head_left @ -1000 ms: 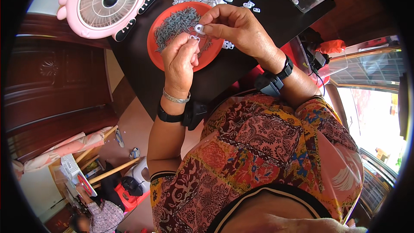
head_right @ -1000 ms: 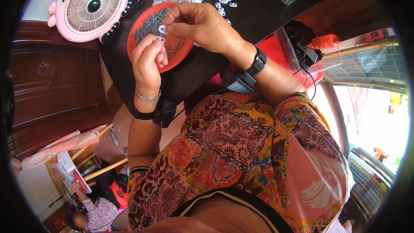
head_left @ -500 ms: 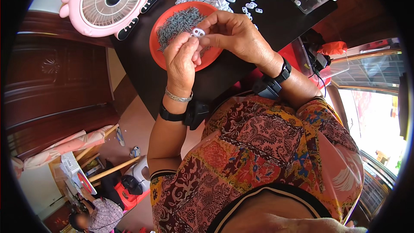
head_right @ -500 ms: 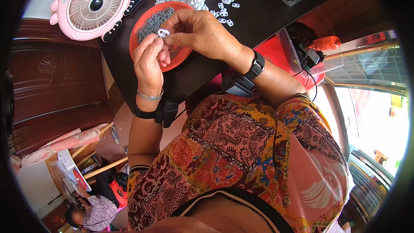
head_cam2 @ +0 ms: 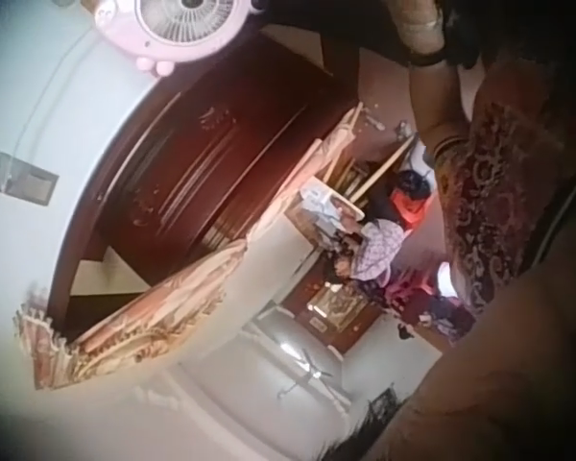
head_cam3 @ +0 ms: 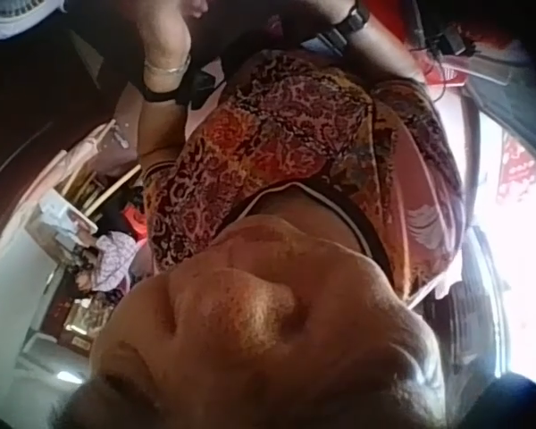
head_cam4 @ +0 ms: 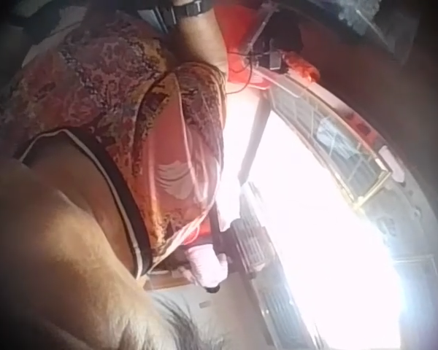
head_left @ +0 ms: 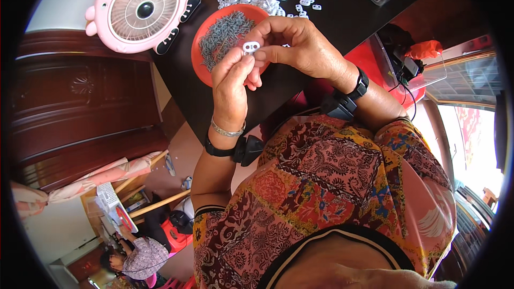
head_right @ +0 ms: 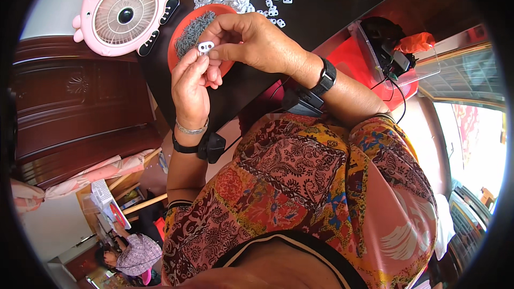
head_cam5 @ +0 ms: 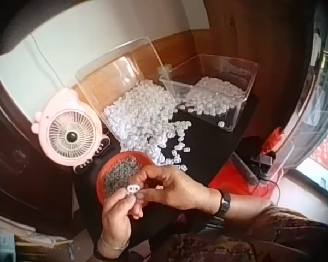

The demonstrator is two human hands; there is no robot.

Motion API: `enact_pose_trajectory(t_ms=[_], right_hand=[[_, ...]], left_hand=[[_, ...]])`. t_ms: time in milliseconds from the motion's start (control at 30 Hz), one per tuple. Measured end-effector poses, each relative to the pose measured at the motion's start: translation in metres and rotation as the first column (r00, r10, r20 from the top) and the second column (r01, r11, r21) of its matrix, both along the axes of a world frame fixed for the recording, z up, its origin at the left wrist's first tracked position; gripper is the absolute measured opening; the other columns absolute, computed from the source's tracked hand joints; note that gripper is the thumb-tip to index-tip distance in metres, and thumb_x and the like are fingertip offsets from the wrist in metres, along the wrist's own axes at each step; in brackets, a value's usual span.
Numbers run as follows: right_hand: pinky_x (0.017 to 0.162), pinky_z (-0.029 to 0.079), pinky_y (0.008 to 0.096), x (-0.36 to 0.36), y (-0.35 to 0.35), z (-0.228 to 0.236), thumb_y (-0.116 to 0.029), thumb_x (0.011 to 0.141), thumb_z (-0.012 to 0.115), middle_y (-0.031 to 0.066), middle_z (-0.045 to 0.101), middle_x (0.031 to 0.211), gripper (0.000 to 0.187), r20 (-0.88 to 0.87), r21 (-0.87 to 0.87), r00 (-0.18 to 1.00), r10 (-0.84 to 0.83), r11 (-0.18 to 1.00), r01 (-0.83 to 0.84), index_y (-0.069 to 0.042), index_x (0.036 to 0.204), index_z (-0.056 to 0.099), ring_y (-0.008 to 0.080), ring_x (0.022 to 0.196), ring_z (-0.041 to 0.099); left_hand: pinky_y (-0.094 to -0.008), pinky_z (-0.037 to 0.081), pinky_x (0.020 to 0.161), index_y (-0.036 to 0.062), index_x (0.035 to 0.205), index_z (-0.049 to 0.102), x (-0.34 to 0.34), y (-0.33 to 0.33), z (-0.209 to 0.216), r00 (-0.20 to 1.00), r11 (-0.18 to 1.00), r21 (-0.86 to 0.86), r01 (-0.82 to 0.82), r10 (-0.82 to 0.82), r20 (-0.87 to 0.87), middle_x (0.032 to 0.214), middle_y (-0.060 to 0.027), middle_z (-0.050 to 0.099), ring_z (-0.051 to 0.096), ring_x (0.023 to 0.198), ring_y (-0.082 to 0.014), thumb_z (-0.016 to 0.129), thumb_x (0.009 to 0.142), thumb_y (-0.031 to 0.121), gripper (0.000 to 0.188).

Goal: Assembling small white plastic components by inserting metal pins into them.

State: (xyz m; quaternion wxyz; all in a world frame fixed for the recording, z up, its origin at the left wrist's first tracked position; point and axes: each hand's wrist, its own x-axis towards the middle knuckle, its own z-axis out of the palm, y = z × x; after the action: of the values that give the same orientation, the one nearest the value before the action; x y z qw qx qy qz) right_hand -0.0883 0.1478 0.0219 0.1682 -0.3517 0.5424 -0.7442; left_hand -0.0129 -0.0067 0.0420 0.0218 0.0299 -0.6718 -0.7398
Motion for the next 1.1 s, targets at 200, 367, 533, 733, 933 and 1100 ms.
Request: enact_pose_trajectory(t_ms=[200, 367, 533, 733, 933, 1100], right_hand=[[0.079, 0.052, 0.0251, 0.002, 0.016, -0.001, -0.001, 0.086, 0.062, 0.0045, 0.065, 0.09, 0.016, 0.038, -0.104, 0.994, 0.099, 0.99, -0.094, 0.002, 0.102, 0.063, 0.0112, 0.084, 0.062], [0.079, 0.051, 0.0249, 0.004, 0.023, -0.01, -0.003, 0.085, 0.063, 0.0039, 0.066, 0.088, 0.015, 0.057, -0.134, 0.995, 0.078, 0.989, -0.07, 0.002, 0.099, 0.064, 0.0108, 0.084, 0.063], [0.082, 0.049, 0.0242, 0.002, 0.03, -0.015, -0.004, 0.084, 0.065, 0.0024, 0.067, 0.088, 0.015, 0.043, -0.141, 0.995, 0.088, 0.987, -0.081, 0.001, 0.098, 0.065, 0.009, 0.085, 0.062], [0.081, 0.05, 0.0235, 0.005, 0.03, -0.015, -0.005, 0.083, 0.067, 0.003, 0.067, 0.087, 0.016, 0.001, -0.116, 0.998, 0.061, 0.991, -0.06, 0.0, 0.098, 0.066, 0.0088, 0.085, 0.062], [0.081, 0.05, 0.0246, 0.01, 0.028, -0.018, -0.002, 0.082, 0.068, 0.0012, 0.065, 0.091, 0.02, -0.057, -0.049, 0.998, 0.031, 0.998, -0.034, -0.001, 0.102, 0.064, 0.0087, 0.086, 0.06], [0.079, 0.05, 0.0246, 0.011, 0.025, -0.021, -0.003, 0.08, 0.07, 0.0004, 0.064, 0.089, 0.02, -0.142, -0.035, 0.99, -0.012, 0.999, 0.007, -0.001, 0.1, 0.063, 0.0084, 0.085, 0.059]], left_hand=[[-0.0195, 0.033, 0.049, 0.001, 0.078, 0.055, 0.011, 0.012, -0.002, 0.998, 0.993, -0.118, 0.007, -0.014, -0.06, 0.063, -0.0004, 0.05, 0.044, 0.055, -0.0056, 0.05, 0.091, 0.016, 0.021], [-0.0199, 0.032, 0.049, 0.0015, 0.074, 0.052, 0.016, 0.028, -0.006, 0.99, 0.973, -0.221, -0.068, 0.039, -0.132, 0.064, -0.0004, 0.05, 0.043, 0.054, -0.0047, 0.051, 0.091, 0.015, 0.022], [-0.0202, 0.031, 0.048, 0.0014, 0.072, 0.051, 0.02, 0.041, -0.005, 0.984, 0.945, -0.296, -0.138, 0.096, -0.152, 0.064, -0.0002, 0.051, 0.042, 0.053, -0.0048, 0.051, 0.091, 0.015, 0.023], [-0.0211, 0.03, 0.051, -0.0012, 0.075, 0.055, 0.021, 0.044, -0.004, 0.979, 0.928, -0.325, -0.183, 0.142, -0.144, 0.059, 0.0, 0.042, 0.04, 0.053, -0.008, 0.049, 0.09, 0.017, 0.024], [-0.0215, 0.03, 0.05, -0.002, 0.083, 0.056, 0.022, 0.051, -0.009, 0.968, 0.958, -0.153, -0.242, 0.226, -0.112, 0.061, 0.0006, 0.041, 0.04, 0.054, -0.0084, 0.048, 0.092, 0.017, 0.022], [-0.0221, 0.031, 0.05, -0.0035, 0.089, 0.056, 0.024, 0.048, -0.019, 0.969, 0.972, -0.039, -0.23, 0.226, -0.101, 0.062, -0.0001, 0.041, 0.04, 0.055, -0.0088, 0.047, 0.093, 0.016, 0.022]])
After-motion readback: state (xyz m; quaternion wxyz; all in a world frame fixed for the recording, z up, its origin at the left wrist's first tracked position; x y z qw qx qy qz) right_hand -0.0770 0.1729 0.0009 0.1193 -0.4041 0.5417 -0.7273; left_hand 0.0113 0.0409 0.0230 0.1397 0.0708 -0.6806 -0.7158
